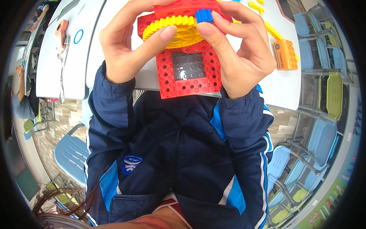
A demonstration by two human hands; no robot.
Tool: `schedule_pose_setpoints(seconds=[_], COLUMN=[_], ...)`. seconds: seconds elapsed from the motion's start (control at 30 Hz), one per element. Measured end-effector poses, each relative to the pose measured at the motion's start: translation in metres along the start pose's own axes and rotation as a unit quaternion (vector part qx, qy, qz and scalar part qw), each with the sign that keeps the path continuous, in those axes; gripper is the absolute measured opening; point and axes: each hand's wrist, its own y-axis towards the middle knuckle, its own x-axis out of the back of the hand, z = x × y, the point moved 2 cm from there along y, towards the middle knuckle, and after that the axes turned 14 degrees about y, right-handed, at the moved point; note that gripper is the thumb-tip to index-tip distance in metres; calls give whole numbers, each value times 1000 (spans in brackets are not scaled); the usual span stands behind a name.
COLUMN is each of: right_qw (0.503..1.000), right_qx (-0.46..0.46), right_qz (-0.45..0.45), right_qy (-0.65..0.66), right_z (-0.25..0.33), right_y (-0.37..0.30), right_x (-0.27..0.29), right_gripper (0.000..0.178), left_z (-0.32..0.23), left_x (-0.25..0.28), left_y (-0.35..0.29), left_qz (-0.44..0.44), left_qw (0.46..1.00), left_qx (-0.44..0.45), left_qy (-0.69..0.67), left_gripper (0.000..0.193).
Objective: The person assembles a small structure using colorful plastic building blocks and gears. They connect red base plates, attach yellow gears, and add blue and orange pieces to form a compact mechanical model on a white table.
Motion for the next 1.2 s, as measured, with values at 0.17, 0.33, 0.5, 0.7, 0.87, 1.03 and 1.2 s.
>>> schedule_pose_setpoints(seconds=[0.17,0.33,0.5,0.7,0.87,1.03,1.2], right_qw=[999,999,999,999,999,997,990], right_qx=[-24,9,13,45,47,69,94], right_qz=[-13,-10,1,9,7,-4,31], right_qy=[38,34,33,27,-6,-41,-105], right_z=[-2,-5,-5,-6,-2,2,10], right_y=[0,1,2,3,3,2,10], right_x=[1,1,1,-1,-3,-13,-13], right_gripper=[16,13,13,15,17,18,18], left_z=[-3,5,2,-9,12,-13,6], left_x=[0,-3,-3,1,-1,3,-1], left_y=[1,0,1,1,-4,3,-2], left_qz=[-8,-16,-16,-5,13,23,14], left_qw=[1000,999,999,998,996,995,994], left_qx=[6,5,17,39,24,63,22], left_qy=[-5,-28,-23,-52,-80,-80,-102], left_gripper=[41,34,30,33,43,44,42])
